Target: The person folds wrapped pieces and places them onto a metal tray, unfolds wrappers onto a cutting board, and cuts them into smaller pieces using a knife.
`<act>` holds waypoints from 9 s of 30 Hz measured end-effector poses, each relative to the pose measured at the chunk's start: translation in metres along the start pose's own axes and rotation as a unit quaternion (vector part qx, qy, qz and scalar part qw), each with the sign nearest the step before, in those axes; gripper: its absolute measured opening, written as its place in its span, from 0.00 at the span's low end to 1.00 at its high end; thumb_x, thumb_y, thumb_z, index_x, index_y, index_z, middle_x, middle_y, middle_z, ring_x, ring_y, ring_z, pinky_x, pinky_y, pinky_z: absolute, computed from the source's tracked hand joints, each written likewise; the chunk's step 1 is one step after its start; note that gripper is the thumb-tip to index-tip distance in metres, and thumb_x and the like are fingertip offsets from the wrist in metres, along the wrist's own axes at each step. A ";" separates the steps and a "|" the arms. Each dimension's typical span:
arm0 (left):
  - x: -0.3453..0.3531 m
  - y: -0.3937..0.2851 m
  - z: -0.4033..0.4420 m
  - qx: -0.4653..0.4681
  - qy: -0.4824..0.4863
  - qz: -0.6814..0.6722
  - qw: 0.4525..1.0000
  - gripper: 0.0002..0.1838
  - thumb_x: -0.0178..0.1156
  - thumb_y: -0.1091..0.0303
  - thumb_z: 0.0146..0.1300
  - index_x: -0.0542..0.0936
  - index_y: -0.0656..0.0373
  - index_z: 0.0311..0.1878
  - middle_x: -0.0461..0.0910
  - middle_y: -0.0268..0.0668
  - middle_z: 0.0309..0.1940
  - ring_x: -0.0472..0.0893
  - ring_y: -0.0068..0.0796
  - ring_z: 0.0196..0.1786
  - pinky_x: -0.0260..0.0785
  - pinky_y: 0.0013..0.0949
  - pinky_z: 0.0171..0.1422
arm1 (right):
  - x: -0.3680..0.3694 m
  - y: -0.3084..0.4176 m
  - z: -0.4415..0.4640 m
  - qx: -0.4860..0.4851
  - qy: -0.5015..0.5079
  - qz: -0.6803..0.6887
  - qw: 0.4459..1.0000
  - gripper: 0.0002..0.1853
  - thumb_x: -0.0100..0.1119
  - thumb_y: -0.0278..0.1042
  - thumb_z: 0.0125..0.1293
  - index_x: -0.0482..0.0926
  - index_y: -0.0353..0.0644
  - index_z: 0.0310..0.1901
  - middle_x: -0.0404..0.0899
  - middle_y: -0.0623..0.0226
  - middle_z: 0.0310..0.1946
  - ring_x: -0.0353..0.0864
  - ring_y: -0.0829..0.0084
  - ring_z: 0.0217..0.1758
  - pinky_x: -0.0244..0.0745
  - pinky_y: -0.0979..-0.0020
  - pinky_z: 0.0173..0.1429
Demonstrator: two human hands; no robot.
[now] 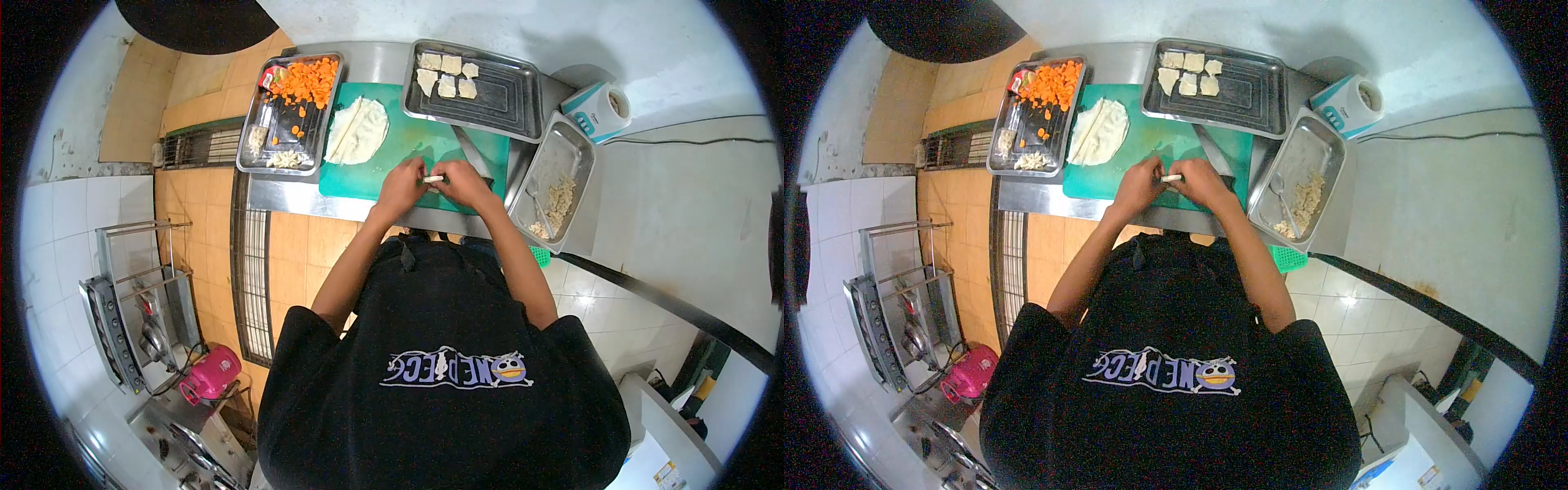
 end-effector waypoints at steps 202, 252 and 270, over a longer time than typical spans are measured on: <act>-0.005 -0.032 0.006 -0.169 0.014 -0.329 0.929 0.11 0.63 0.71 0.77 0.89 0.71 0.48 0.92 0.43 0.39 0.89 0.26 0.33 0.82 0.30 0.38 | -0.012 0.042 -0.052 0.157 -0.201 0.183 0.950 0.12 0.62 0.41 0.77 0.85 0.40 0.46 0.85 0.51 0.33 0.86 0.51 0.35 0.79 0.57 0.41; -0.001 0.031 -0.068 0.081 0.035 0.280 0.956 0.49 0.58 0.38 0.72 0.60 0.69 0.82 0.51 0.47 0.88 0.46 0.54 0.90 0.34 0.70 0.88 | 0.025 0.003 0.025 -0.003 -0.205 -0.102 0.973 0.37 0.64 0.52 0.74 0.67 0.50 0.80 0.72 0.57 0.74 0.63 0.48 0.81 0.52 0.43 0.86; -0.023 0.037 -0.028 0.103 -0.029 0.300 0.948 0.38 0.55 0.38 0.76 0.66 0.43 0.84 0.49 0.38 0.89 0.45 0.55 0.89 0.39 0.73 0.84 | 0.031 0.013 -0.041 -0.036 -0.147 -0.120 0.981 0.30 0.63 0.47 0.73 0.74 0.59 0.76 0.68 0.62 0.78 0.61 0.51 0.84 0.54 0.42 0.84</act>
Point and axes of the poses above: each hand's wrist, its own z-axis towards the middle knuckle, its own x-axis out of the palm, y = z × x, the point moved 2 cm from there along z, towards the middle knuckle
